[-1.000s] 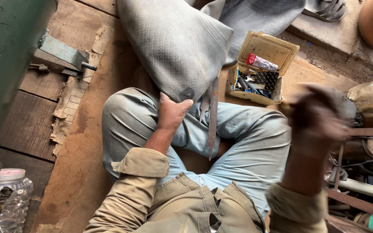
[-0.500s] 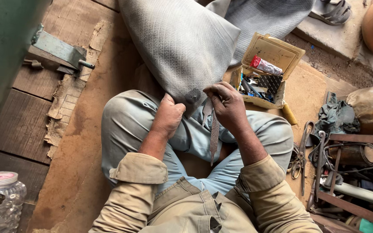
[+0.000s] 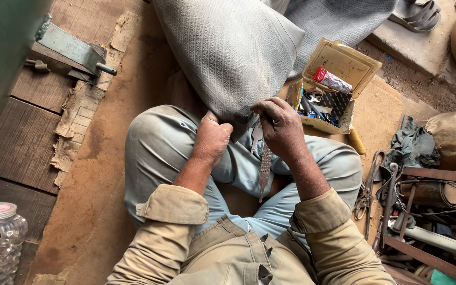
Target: The person is sewing a black patch onto a large grey inner tube by hand. Using a needle and thread, they pull the thread through the material to secure the patch over a hole while holding the tube in their lap.
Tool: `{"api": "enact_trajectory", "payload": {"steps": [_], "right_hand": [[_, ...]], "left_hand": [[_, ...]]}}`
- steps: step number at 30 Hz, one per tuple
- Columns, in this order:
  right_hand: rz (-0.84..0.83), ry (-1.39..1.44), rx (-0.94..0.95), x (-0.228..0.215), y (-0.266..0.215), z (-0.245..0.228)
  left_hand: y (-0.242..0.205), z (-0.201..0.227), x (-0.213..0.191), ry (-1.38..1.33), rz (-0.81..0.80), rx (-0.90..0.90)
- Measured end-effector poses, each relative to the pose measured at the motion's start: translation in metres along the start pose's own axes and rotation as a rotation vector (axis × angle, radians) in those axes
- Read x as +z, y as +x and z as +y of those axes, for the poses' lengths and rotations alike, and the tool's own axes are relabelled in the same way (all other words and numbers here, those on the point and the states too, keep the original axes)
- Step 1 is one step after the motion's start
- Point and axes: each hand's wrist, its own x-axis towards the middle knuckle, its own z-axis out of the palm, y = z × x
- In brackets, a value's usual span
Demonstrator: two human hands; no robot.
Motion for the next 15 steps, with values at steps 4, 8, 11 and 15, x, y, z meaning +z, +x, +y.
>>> {"api": "enact_trajectory", "payload": {"steps": [4,8,11,15], "right_hand": [[-0.016,-0.029,-0.027,0.0,0.001,0.0],[-0.036,-0.046,-0.047,-0.001,0.002,-0.001],[-0.042,-0.057,-0.069,-0.002,0.004,-0.001],[-0.098,-0.126,-0.16,-0.005,0.011,-0.003]], "left_hand": [[-0.001,0.001,0.001,-0.011,-0.005,0.002],[-0.002,0.002,0.001,-0.003,-0.005,0.0],[-0.002,0.004,0.001,0.016,0.0,-0.022],[-0.004,0.007,0.002,0.045,0.01,-0.055]]}}
